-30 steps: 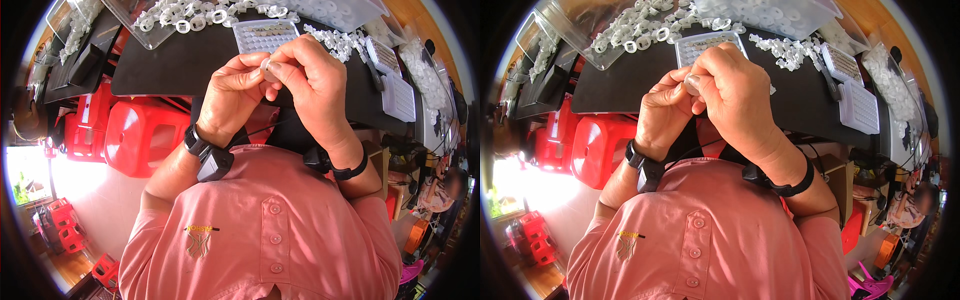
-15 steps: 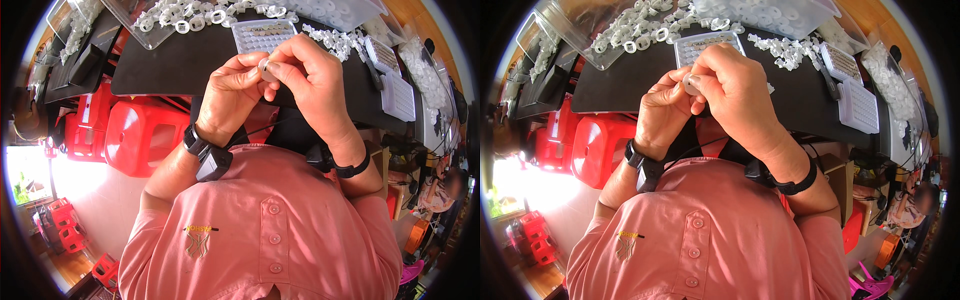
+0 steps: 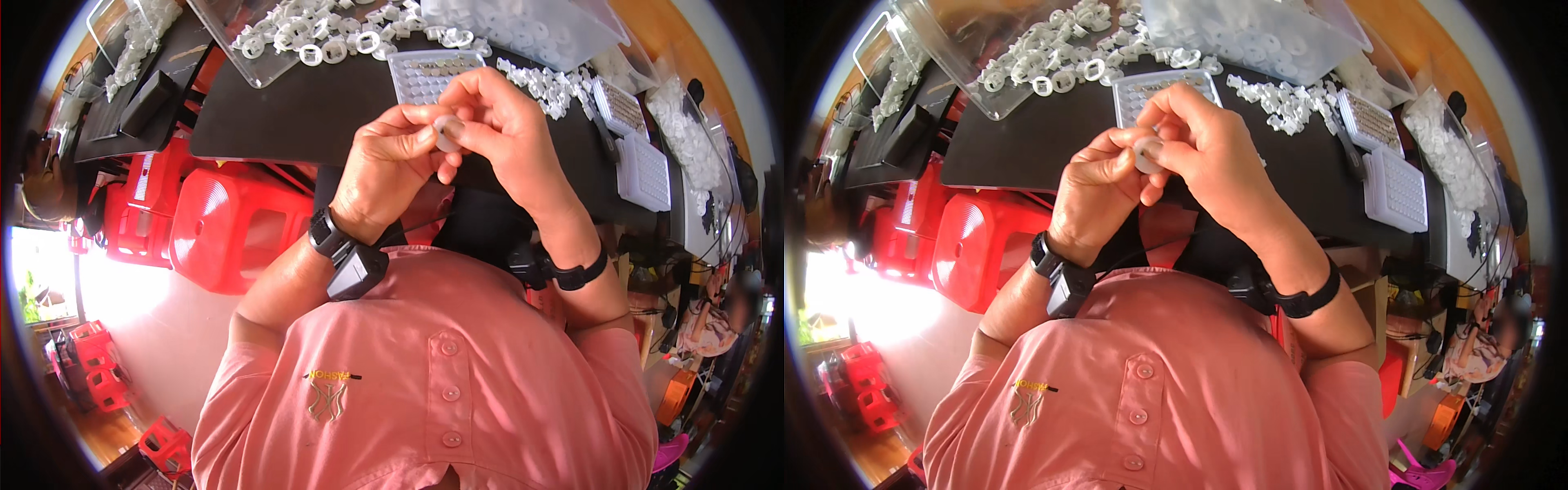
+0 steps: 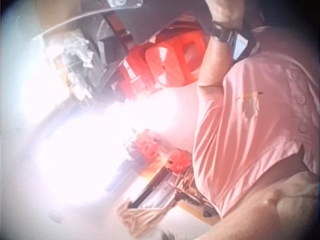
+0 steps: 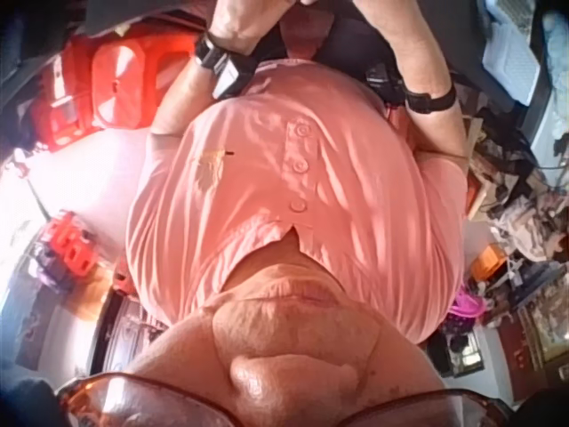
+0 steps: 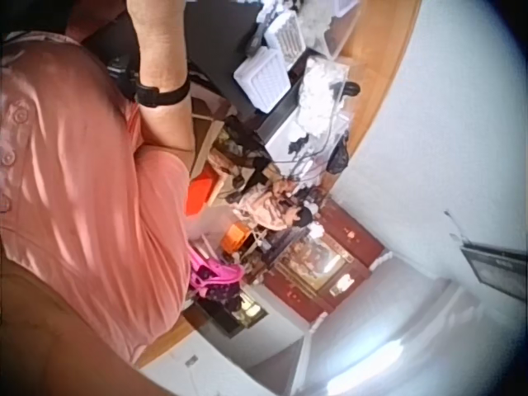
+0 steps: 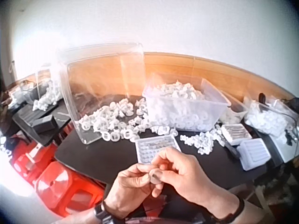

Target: Assembling small white plastic components by hand in a workshop environment.

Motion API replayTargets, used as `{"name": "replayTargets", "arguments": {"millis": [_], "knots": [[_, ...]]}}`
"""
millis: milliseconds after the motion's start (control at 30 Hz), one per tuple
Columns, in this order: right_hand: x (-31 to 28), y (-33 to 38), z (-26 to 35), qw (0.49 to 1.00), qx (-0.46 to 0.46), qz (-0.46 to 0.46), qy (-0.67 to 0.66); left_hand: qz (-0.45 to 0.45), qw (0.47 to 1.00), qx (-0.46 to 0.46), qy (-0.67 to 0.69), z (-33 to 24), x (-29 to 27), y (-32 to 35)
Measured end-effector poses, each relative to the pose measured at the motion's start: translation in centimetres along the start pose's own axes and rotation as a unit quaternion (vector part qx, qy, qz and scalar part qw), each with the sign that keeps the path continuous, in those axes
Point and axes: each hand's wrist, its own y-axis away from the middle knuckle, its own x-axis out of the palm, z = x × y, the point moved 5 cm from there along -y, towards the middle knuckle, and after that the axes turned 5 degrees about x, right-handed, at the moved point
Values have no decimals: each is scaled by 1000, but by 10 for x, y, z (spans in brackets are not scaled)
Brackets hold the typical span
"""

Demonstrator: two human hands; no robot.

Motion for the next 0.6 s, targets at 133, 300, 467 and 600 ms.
{"name": "replayTargets", "arguments": {"millis": [133, 300, 467, 600], "knots": [[-20, -17, 29, 992, 49, 21, 116, -25, 998, -40, -37, -8, 15, -2], [-86, -92, 117, 947, -135, -150, 249, -101, 950, 2, -296, -65, 12, -15], [-18, -121, 79, 848, -241, -32, 472, -195, 946, 29, -258, -84, -28, -8], [27, -158, 23, 769, -128, -16, 626, -205, 945, 39, -253, -82, -22, -11]]}}
